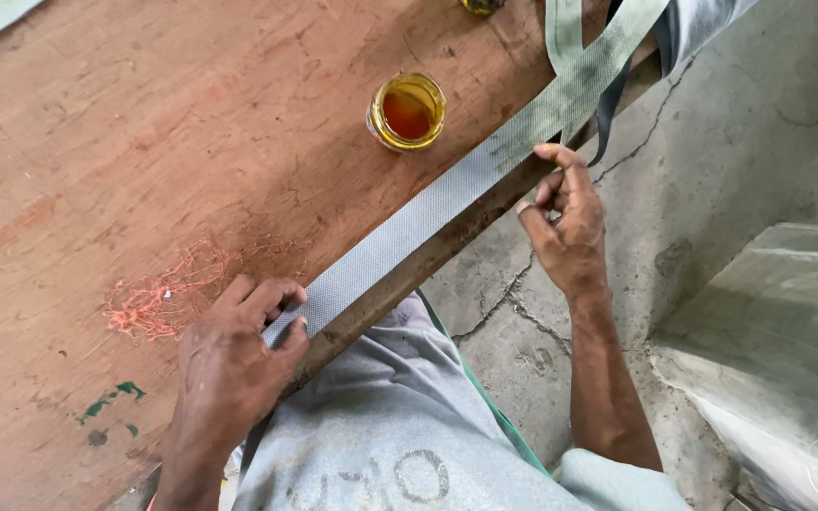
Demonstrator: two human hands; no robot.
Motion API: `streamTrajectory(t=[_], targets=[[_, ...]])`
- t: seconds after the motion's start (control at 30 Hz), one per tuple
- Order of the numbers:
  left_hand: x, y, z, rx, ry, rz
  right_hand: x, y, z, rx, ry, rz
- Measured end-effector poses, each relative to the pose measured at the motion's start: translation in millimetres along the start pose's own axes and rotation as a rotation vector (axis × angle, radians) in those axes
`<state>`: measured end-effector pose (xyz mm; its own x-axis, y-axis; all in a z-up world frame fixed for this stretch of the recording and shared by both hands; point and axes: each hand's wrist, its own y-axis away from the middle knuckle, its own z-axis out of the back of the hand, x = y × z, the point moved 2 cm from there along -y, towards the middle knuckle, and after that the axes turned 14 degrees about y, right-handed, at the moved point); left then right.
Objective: The person applies a yellow viscous substance from a small jar onto the ends of long fabric straps using their finger. They repeatedly dip their finger into the jar and spread the substance along the strap ends, then stack the treated straps on the wooden table.
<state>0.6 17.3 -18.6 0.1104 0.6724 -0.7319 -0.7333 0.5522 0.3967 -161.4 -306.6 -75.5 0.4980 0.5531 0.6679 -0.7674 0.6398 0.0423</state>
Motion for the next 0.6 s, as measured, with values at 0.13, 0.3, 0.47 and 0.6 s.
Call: streamTrajectory(t=[0.13,0.3,0.47,0.6], targets=[[-3,-2,1,0.008,-0.043,0.015,-16,3,-5,-0.119,-0.059,0.082],[-2,-1,1,0.017,-0.020,-0.004,17,6,19,-0.104,0.108,-0.098],[2,0,5,-0.017,0.027,-0.117,116,-6,63,-0.166,0.562,0.424],[6,1,4,-0.025,-0.017,-0.105,165,-31,58,-0.011,0.696,0.698]])
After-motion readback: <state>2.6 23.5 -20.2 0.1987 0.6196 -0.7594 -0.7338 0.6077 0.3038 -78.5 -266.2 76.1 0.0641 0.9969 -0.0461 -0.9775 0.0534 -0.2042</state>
